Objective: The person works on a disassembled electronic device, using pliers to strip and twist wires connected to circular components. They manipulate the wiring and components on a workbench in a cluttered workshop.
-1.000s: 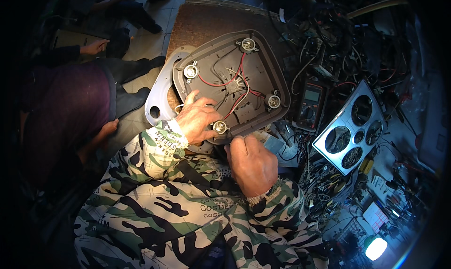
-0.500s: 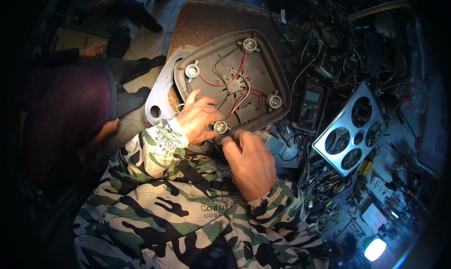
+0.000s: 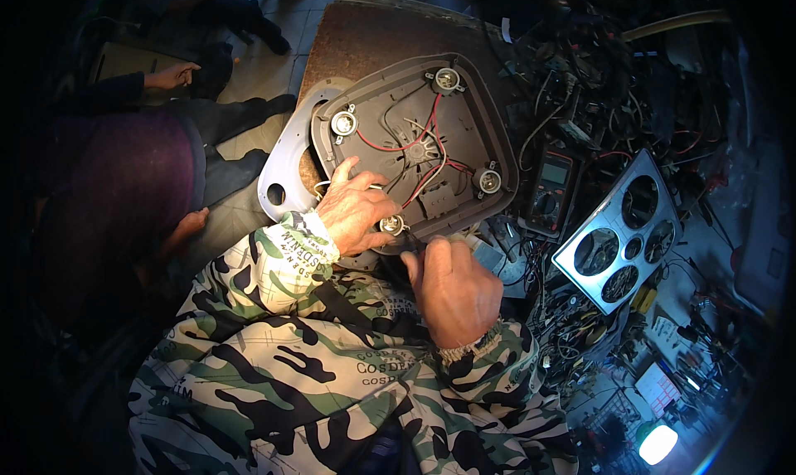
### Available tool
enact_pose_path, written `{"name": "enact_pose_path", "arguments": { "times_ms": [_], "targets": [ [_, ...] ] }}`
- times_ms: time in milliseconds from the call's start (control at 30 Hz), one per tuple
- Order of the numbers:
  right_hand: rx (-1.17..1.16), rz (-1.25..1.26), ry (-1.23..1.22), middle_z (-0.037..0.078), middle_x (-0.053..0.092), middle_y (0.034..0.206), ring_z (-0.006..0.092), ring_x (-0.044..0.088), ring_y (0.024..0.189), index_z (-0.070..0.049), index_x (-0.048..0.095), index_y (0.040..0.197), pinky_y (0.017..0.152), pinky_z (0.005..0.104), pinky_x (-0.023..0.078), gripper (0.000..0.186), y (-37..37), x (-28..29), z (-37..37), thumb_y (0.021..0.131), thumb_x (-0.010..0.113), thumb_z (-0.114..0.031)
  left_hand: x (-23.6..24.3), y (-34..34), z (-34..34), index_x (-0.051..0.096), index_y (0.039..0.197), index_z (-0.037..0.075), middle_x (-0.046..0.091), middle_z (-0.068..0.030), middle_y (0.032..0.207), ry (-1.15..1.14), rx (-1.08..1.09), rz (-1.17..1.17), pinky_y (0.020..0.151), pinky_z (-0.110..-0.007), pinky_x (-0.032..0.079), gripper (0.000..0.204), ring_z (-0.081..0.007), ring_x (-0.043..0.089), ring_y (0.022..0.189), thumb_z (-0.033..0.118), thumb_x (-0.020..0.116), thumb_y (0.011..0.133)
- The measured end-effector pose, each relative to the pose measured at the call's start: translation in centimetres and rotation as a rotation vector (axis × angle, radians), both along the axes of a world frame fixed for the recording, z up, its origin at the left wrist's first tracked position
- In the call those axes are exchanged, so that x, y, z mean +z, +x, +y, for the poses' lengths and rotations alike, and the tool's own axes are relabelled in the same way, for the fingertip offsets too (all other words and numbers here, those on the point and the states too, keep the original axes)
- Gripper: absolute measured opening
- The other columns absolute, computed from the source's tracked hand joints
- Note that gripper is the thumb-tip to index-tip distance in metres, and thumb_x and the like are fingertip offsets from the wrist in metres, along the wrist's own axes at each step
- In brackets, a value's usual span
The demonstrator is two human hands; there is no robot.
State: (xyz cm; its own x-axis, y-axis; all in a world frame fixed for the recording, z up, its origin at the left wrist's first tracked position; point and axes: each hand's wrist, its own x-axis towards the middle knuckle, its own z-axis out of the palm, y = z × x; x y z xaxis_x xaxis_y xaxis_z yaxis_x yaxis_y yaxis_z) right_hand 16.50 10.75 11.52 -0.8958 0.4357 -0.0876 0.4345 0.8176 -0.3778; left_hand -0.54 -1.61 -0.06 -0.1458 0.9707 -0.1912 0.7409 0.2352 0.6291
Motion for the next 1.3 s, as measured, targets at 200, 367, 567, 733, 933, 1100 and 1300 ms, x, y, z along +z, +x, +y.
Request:
{"name": "enact_pose_path", "arguments": {
  "times_ms": [200,367,567,733,933,1100,1300],
  "targets": [
    [0.052,-0.021,-0.002,0.009,0.058,0.083,0.0298,0.067,0.068,-0.009,0.058,0.091,0.056,0.0423,0.053,0.028,0.2,0.3,0.2,0.086,0.083,-0.022,0.1,-0.1,0.0,0.078,0.112,0.011,0.077,-0.0037,0.103,0.003,-0.015,0.006,0.122,-0.067,0.021,0.043,-0.0289,0.057,0.131,0.033,0.088,0.076],
    [0.097,0.033,-0.123,0.012,0.065,0.096,0.0326,0.069,0.077,-0.003,0.064,0.105,0.063,0.0412,0.056,0.03,-0.6,1.0,0.4,0.085,0.083,-0.013,0.2,-0.1,0.0,0.078,0.11,0.011,0.076,-0.0038,0.101,0.014,-0.006,0.0,0.122,-0.067,0.021,0.042,-0.029,0.057,0.13,0.031,0.089,0.075],
    [0.11,-0.041,-0.041,0.013,0.061,0.093,0.0334,0.067,0.077,-0.004,0.063,0.102,0.063,0.0422,0.055,0.024,0.0,0.2,-0.1,0.087,0.08,-0.013,0.1,-0.1,-0.2,0.078,0.109,0.012,0.076,-0.0029,0.101,0.018,0.013,-0.013,0.122,-0.067,0.021,0.041,-0.0297,0.057,0.13,0.03,0.09,0.074],
    [0.132,0.009,-0.013,0.013,0.063,0.091,0.0331,0.068,0.075,-0.004,0.064,0.095,0.062,0.0417,0.055,0.02,-0.5,0.5,0.2,0.087,0.08,-0.012,0.2,-0.1,-0.1,0.079,0.108,0.012,0.076,-0.0025,0.1,-0.004,0.017,-0.016,0.122,-0.067,0.022,0.041,-0.0298,0.057,0.13,0.029,0.091,0.073],
    [0.143,-0.081,0.026,0.012,0.062,0.089,0.0321,0.067,0.073,-0.006,0.063,0.093,0.059,0.0424,0.052,0.023,-0.1,0.8,-0.2,0.083,0.082,-0.015,0.1,-0.1,-0.1,0.079,0.108,0.012,0.076,-0.0025,0.1,0.023,0.024,-0.013,0.122,-0.067,0.022,0.042,-0.0298,0.057,0.13,0.029,0.091,0.072],
    [0.141,0.072,-0.02,0.011,0.063,0.087,0.0318,0.066,0.071,-0.006,0.064,0.093,0.061,0.0432,0.052,0.023,-0.5,0.1,-0.1,0.083,0.083,-0.015,-0.1,-0.2,-0.2,0.08,0.109,0.012,0.076,-0.0027,0.102,0.007,0.019,0.0,0.123,-0.066,0.023,0.042,-0.0287,0.057,0.13,0.032,0.09,0.073],
    [0.121,-0.048,0.092,0.01,0.062,0.084,0.0304,0.066,0.069,-0.007,0.065,0.091,0.06,0.0432,0.052,0.022,-0.1,0.4,-0.5,0.084,0.083,-0.018,0.0,-0.2,0.1,0.079,0.11,0.011,0.076,-0.0039,0.103,0.043,-0.004,0.013,0.121,-0.067,0.026,0.046,-0.0308,0.058,0.13,0.033,0.091,0.072]
  ]
}}
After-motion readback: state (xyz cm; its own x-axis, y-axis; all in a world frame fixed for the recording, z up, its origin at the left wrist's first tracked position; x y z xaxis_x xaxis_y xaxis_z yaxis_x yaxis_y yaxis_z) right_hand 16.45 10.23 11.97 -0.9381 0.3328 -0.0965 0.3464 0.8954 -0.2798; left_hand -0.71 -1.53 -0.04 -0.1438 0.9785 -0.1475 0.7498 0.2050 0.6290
